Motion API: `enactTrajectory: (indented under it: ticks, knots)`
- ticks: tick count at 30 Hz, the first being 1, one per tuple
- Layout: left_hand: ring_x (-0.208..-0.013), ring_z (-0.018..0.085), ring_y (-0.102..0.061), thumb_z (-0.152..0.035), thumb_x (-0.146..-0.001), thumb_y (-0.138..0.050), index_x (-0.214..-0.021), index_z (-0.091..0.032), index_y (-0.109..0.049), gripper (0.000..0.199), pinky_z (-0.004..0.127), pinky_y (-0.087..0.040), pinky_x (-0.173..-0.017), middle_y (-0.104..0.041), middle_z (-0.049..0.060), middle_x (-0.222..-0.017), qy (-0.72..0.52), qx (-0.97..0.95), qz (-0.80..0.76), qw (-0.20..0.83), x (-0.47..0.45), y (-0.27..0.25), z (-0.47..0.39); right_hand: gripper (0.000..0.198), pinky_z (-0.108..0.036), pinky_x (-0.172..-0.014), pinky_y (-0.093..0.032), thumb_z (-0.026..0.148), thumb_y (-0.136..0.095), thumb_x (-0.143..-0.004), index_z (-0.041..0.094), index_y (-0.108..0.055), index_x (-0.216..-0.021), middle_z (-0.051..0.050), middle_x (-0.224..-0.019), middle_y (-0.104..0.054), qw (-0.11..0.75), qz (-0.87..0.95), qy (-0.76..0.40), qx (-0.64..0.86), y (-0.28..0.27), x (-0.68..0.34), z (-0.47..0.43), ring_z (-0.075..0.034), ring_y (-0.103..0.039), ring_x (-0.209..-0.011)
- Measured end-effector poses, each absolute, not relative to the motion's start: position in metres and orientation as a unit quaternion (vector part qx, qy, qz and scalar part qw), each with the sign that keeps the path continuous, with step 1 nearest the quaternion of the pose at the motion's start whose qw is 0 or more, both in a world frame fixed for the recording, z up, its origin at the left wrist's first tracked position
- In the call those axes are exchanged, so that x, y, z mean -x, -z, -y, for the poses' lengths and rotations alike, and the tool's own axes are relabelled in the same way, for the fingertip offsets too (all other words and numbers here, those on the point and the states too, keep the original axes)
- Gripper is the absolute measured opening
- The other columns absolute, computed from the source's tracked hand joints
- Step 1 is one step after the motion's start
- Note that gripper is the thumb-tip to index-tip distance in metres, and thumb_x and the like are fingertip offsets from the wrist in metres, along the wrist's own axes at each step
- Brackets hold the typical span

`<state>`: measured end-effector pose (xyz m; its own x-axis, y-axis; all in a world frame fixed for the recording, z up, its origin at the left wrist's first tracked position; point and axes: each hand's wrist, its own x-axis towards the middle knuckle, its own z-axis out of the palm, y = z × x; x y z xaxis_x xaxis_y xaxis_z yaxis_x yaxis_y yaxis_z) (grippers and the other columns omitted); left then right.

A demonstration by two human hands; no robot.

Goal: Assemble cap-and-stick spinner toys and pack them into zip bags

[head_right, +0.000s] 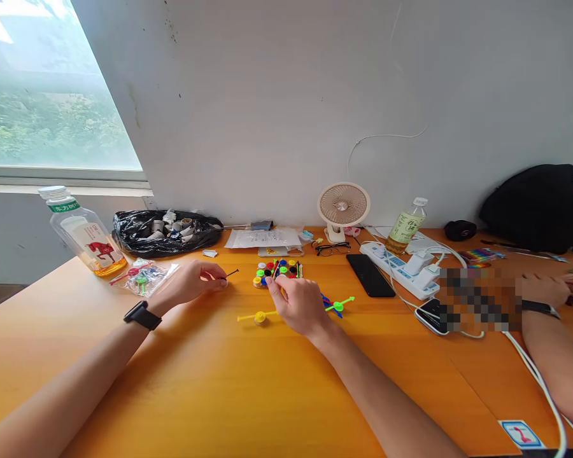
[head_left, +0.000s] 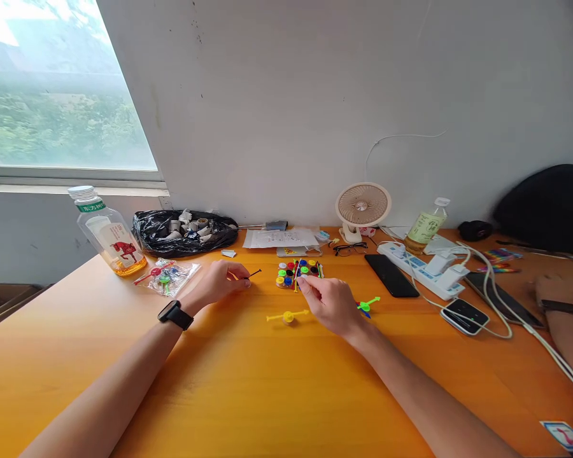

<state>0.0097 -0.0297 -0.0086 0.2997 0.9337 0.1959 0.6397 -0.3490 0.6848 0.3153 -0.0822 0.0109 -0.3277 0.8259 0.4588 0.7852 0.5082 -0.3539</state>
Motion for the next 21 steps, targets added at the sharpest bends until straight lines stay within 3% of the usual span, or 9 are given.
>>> enactTrajectory:
  ticks: [7, 11, 16, 21]
  knots:
    - [-0.081, 0.022, -0.073, -0.048, -0.085, -0.075, -0.091, -0.023, -0.079, 0.027, 0.029, -0.057, -0.073, -0.08, 0.004, -0.091, -0.311, -0.766, -0.499, 0.261, -0.007, 0.021, 0.024, 0.04, -0.027, -0.065, -0.032, 0.039, -0.045, -0.108, 0.021, -0.057, -0.074, 0.0, -0.068, -0.061, 0.304, 0.847, -0.041, 0.433, -0.007, -0.312, 0.084, -0.015, -0.055, -0.065]
    - [-0.084, 0.023, -0.073, -0.05, -0.086, -0.073, -0.091, -0.023, -0.079, 0.028, 0.031, -0.058, -0.078, -0.08, 0.005, -0.092, -0.326, -0.764, -0.487, 0.269, -0.006, 0.025, 0.021, 0.028, -0.028, -0.078, -0.043, 0.032, -0.048, -0.107, 0.021, -0.065, -0.087, -0.004, -0.086, -0.071, 0.304, 0.865, -0.068, 0.393, -0.007, -0.311, 0.084, -0.019, -0.064, -0.084]
    - [-0.086, 0.024, -0.074, -0.051, -0.086, -0.073, -0.09, -0.024, -0.078, 0.028, 0.032, -0.058, -0.077, -0.08, 0.005, -0.093, -0.319, -0.767, -0.487, 0.271, -0.008, 0.02, 0.024, 0.016, -0.038, -0.095, -0.049, 0.028, -0.055, -0.105, 0.022, -0.067, -0.112, -0.009, -0.109, -0.073, 0.284, 0.894, -0.085, 0.336, -0.007, -0.309, 0.087, -0.024, -0.065, -0.104]
    - [-0.088, 0.024, -0.074, -0.051, -0.085, -0.074, -0.09, -0.024, -0.078, 0.027, 0.033, -0.058, -0.082, -0.08, 0.005, -0.093, -0.335, -0.76, -0.482, 0.279, -0.011, 0.02, 0.026, 0.036, -0.041, -0.104, -0.048, 0.027, -0.062, -0.1, 0.023, -0.058, -0.136, -0.01, -0.123, -0.069, 0.264, 0.916, -0.102, 0.284, -0.006, -0.303, 0.095, -0.026, -0.059, -0.119]
